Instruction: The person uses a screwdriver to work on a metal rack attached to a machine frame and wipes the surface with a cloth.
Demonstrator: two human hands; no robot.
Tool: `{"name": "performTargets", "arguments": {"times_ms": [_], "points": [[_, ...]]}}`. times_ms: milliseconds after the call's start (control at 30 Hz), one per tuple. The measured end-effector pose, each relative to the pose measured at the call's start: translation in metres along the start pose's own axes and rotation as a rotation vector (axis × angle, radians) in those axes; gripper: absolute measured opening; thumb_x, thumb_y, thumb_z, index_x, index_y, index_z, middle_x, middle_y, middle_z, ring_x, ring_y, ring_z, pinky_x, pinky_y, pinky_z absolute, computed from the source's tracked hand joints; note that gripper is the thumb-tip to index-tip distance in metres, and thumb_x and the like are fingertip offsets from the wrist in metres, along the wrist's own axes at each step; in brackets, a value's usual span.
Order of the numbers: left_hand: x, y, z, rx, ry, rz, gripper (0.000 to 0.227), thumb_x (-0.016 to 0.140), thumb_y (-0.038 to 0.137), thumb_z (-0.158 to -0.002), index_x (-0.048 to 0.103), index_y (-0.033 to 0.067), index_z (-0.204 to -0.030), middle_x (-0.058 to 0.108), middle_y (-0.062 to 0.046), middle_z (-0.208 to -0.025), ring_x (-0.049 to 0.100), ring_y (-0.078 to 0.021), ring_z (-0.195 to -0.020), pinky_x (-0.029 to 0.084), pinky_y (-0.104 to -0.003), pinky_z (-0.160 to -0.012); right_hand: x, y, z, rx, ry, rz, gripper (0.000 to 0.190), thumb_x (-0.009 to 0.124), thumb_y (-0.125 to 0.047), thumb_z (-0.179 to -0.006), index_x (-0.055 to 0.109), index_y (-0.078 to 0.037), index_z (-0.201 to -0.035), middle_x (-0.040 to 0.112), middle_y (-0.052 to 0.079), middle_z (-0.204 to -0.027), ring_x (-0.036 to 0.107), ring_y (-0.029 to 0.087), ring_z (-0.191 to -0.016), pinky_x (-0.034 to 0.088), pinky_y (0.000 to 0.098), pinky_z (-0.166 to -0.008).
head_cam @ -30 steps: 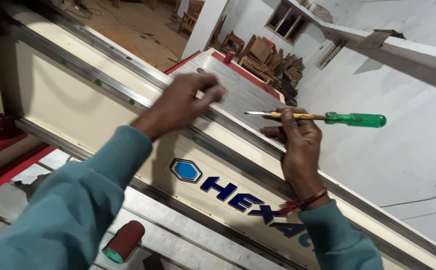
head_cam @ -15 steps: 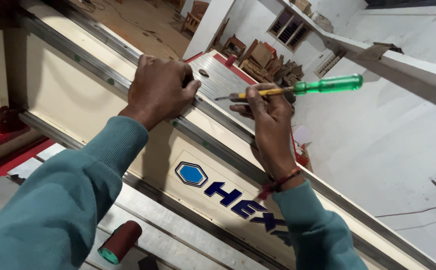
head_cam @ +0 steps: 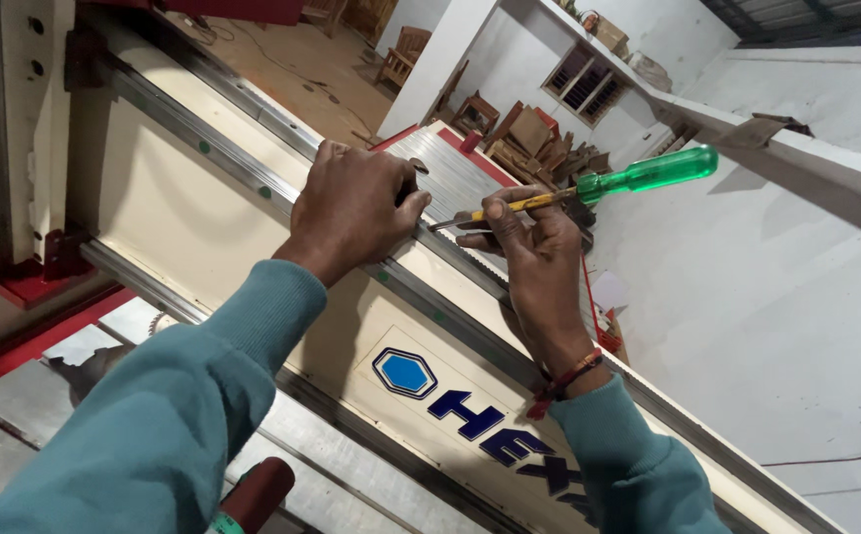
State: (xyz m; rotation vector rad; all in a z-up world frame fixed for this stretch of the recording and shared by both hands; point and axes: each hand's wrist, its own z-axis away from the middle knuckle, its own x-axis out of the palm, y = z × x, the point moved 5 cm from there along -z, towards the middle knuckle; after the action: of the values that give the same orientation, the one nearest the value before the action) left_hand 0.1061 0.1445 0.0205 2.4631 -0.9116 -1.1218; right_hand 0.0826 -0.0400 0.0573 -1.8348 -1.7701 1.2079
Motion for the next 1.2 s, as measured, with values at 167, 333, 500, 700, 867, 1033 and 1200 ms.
{"name": "performTargets", "arguments": {"times_ms": [167, 333, 500, 700, 867, 1033, 1200], "points": [[0.003, 0.001, 0.000, -0.029, -0.060, -0.039, 0.029, 0.070, 0.039, -0.095, 0.080, 0.0111, -0.097, 0.077, -0.011, -0.078, 0.069, -0.0237, -0.077, 0.043, -0.042, -0.100, 0.000, 0.007, -0.006, 0.053, 0.023, -0.009, 0.016, 0.058, -0.018, -0.106, 0.060, -0.002, -0.107, 0.071, 0.011, -0.097, 0.078, 0.023, -0.094, 0.069, 0.0333, -0.078], [0.004, 0.000, 0.000, -0.023, -0.069, -0.048, 0.030, 0.070, 0.039, -0.095, 0.081, 0.0111, -0.094, 0.077, -0.011, -0.078, 0.069, -0.0236, -0.076, 0.042, -0.042, -0.101, -0.001, 0.002, -0.017, -0.023, -0.150, 0.047, 0.018, 0.056, -0.019, -0.109, 0.058, -0.001, -0.110, 0.065, 0.008, -0.101, 0.075, 0.020, -0.098, 0.071, 0.0348, -0.079], [0.000, 0.001, 0.001, 0.032, -0.005, -0.011, 0.029, 0.072, 0.038, -0.093, 0.080, 0.0107, -0.091, 0.076, -0.011, -0.076, 0.068, -0.0246, -0.074, 0.043, -0.045, -0.098, 0.004, -0.029, -0.027, -0.083, -0.250, 0.512, 0.022, 0.059, -0.019, -0.107, 0.065, 0.002, -0.107, 0.071, 0.008, -0.092, 0.076, 0.018, -0.083, 0.069, 0.0328, -0.073], [-0.005, 0.004, 0.004, -0.024, -0.060, 0.018, 0.028, 0.070, 0.037, -0.095, 0.078, 0.0125, -0.085, 0.074, -0.010, -0.070, 0.066, -0.0237, -0.067, 0.042, -0.044, -0.101, 0.025, -0.038, -0.009, -0.184, -0.160, 0.565, 0.022, 0.060, -0.021, -0.107, 0.069, 0.000, -0.107, 0.070, 0.006, -0.092, 0.074, 0.014, -0.079, 0.066, 0.0301, -0.064], [-0.002, 0.005, 0.002, 0.002, -0.035, 0.002, 0.026, 0.070, 0.037, -0.094, 0.077, 0.0128, -0.087, 0.073, -0.009, -0.069, 0.067, -0.0229, -0.066, 0.043, -0.044, -0.097, 0.002, 0.004, -0.017, 0.039, -0.031, 0.179, 0.028, 0.060, -0.026, -0.107, 0.062, 0.001, -0.110, 0.070, 0.009, -0.093, 0.072, 0.016, -0.076, 0.064, 0.0298, -0.061], [-0.005, 0.004, 0.002, 0.047, -0.007, -0.012, 0.028, 0.070, 0.040, -0.094, 0.079, 0.0136, -0.093, 0.075, -0.010, -0.069, 0.069, -0.0236, -0.069, 0.042, -0.045, -0.098, -0.016, 0.019, -0.011, 0.088, -0.034, 0.012, 0.029, 0.058, -0.027, -0.109, 0.063, 0.002, -0.113, 0.067, 0.009, -0.103, 0.071, 0.016, -0.087, 0.068, 0.0329, -0.069], [-0.002, 0.004, 0.004, 0.074, -0.083, -0.018, 0.032, 0.070, 0.046, -0.093, 0.080, 0.0161, -0.090, 0.075, -0.006, -0.076, 0.070, -0.0232, -0.072, 0.041, -0.048, -0.100, -0.027, -0.003, 0.018, 0.088, 0.065, 0.050, 0.023, 0.055, -0.024, -0.108, 0.059, -0.002, -0.114, 0.070, 0.012, -0.107, 0.076, 0.021, -0.093, 0.070, 0.0343, -0.076]]}}
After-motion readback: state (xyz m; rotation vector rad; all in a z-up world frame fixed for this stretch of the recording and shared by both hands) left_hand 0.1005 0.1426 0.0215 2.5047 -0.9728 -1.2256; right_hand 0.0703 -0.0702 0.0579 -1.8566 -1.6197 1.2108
